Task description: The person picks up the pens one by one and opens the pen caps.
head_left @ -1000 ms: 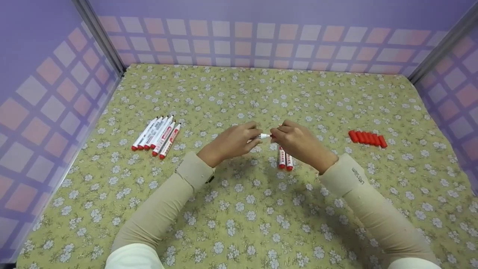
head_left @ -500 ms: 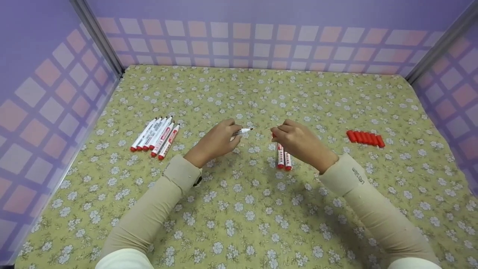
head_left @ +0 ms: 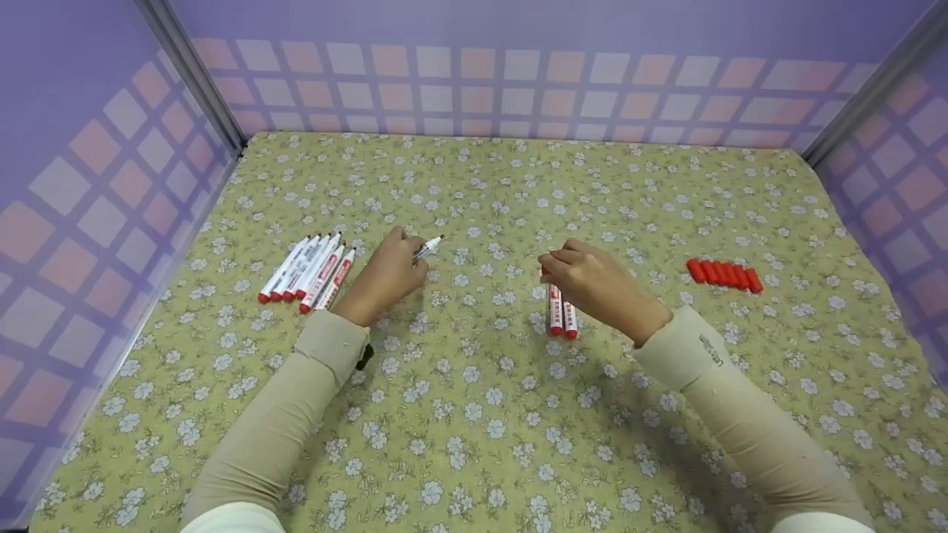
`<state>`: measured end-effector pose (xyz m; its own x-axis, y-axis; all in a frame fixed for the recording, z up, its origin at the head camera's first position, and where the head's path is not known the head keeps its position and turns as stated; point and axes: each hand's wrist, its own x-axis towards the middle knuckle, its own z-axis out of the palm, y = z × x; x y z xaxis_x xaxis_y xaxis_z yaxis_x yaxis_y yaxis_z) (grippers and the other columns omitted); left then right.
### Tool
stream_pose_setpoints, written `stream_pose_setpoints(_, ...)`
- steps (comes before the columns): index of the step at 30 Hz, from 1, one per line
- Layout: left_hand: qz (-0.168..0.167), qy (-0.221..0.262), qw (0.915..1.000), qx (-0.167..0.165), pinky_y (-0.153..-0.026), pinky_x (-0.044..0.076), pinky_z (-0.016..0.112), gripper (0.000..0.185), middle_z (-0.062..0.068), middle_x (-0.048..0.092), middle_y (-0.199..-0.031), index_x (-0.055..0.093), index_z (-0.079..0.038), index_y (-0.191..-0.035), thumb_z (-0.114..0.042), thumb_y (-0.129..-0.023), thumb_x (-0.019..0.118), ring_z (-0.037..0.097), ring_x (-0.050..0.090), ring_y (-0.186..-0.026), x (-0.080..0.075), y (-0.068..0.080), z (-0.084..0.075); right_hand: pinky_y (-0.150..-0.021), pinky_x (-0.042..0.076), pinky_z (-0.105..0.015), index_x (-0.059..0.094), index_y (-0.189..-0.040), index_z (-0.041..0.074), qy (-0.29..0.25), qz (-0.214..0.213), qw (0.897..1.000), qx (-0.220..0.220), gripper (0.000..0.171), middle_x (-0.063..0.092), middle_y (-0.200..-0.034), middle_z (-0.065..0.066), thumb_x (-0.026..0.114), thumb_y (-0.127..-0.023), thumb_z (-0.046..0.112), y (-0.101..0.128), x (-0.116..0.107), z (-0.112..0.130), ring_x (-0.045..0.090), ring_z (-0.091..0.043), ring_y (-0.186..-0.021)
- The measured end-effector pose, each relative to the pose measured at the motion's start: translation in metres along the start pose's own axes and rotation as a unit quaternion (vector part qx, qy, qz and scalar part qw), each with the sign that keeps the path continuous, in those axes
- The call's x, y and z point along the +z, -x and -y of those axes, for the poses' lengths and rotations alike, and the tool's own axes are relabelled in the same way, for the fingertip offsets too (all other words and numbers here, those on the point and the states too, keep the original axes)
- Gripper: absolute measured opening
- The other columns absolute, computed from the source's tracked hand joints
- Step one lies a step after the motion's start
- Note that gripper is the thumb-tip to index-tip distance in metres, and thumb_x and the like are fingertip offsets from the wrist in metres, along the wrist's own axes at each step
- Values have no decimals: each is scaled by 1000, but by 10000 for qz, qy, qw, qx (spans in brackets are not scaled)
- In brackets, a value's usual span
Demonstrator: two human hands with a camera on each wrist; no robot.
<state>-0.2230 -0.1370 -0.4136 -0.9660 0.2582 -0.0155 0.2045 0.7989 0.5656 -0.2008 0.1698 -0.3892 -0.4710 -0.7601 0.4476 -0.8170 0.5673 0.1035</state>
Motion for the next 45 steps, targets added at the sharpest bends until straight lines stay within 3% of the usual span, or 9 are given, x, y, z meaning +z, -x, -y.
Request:
stream_pose_setpoints(4, -42, 55, 9994, -326, -61, 41, 36, 47, 22, 46, -125, 42, -3, -144, -13, -98, 45, 22, 46, -73, -6, 1, 11, -64, 52, -30, 71, -95, -1, 16, 11, 10000, -15, 12, 73, -86, -11, 69, -88, 8, 0, 0, 0, 59, -21, -70)
stream_pose_setpoints(9, -225, 97, 9971, -715, -72, 46, 40, 45, 22, 47, -130, 43, -3, -140, -17, -98, 50, 28, 55, -90, -12, 1, 23, -65, 53, -30, 71, -96, -1, 79, 5, 10000, -46, 13, 73, -86, -11, 70, -86, 8, 1, 1, 0, 60, -21, -71)
stream_pose_setpoints(12, -278, 162, 9962, -811, -69, 46, 39, 41, 20, 53, -119, 45, -2, -136, -17, -98, 51, 27, 56, -85, -15, 3, 29, -65, 53, -30, 72, -95, -1, 103, 6, 9999, -64, 13, 73, -85, -11, 71, -86, 8, 1, 1, 0, 60, -20, -70)
stream_pose_setpoints(16, -352, 157, 9958, -826, -69, 45, 39, 40, 20, 54, -113, 47, 2, -134, -14, -97, 51, 26, 54, -82, -18, 5, 38, -65, 53, -30, 71, -95, -1, 164, 63, 9998, -67, 13, 72, -85, -11, 69, -87, 9, 0, 0, 0, 60, -20, -70)
stream_pose_setpoints(20, -448, -39, 9948, -916, -77, 47, 45, 38, 22, 56, -116, 51, 3, -131, -13, -96, 53, 33, 56, -97, -21, 5, 47, -64, 52, -29, 72, -96, -1, 240, 124, 9996, -60, 14, 72, -85, -11, 69, -89, 11, 1, 0, 1, 60, -20, -70)
stream_pose_setpoints(26, -510, -331, 9912, -1176, -70, 47, 43, 40, 24, 58, -120, 52, 2, -130, -16, -95, 55, 33, 59, -88, -25, 8, 57, -64, 53, -29, 71, -96, -1, 37, 85, 10000, -15, 14, 72, -85, -11, 69, -88, 10, 1, 1, 0, 60, -20, -70)
stream_pose_setpoints(34, -504, -406, 9879, -1409, -71, 46, 43, 42, 26, 53, -128, 53, 4, -130, -16, -94, 56, 32, 55, -88, -28, 12, 67, -62, 52, -29, 72, -97, -2, -21, 51, 10000, -8, 14, 73, -85, -11, 71, -86, 7, 2, 2, -1, 59, -20, -68)
stream_pose_setpoints(41, -503, -365, 9872, -1468, -73, 48, 42, 39, 26, 59, -124, 58, 6, -126, -12, -91, 55, 28, 56, -83, -29, 13, 76, -62, 52, -29, 72, -98, -1, 16, 157, 9999, 0, 14, 73, -86, -11, 69, -87, 7, 3, 2, 0, 59, -19, -68)
stream_pose_setpoints(45, -510, -419, 9878, -1413, -68, 45, 39, 37, 25, 61, -121, 61, 4, -123, -10, -89, 56, 27, 54, -79, -29, 13, 78, -63, 52, -30, 72, -99, -2, -3, 212, 9998, -2, 15, 73, -86, -11, 68, -88, 8, 4, 2, 0, 60, -20, -69)
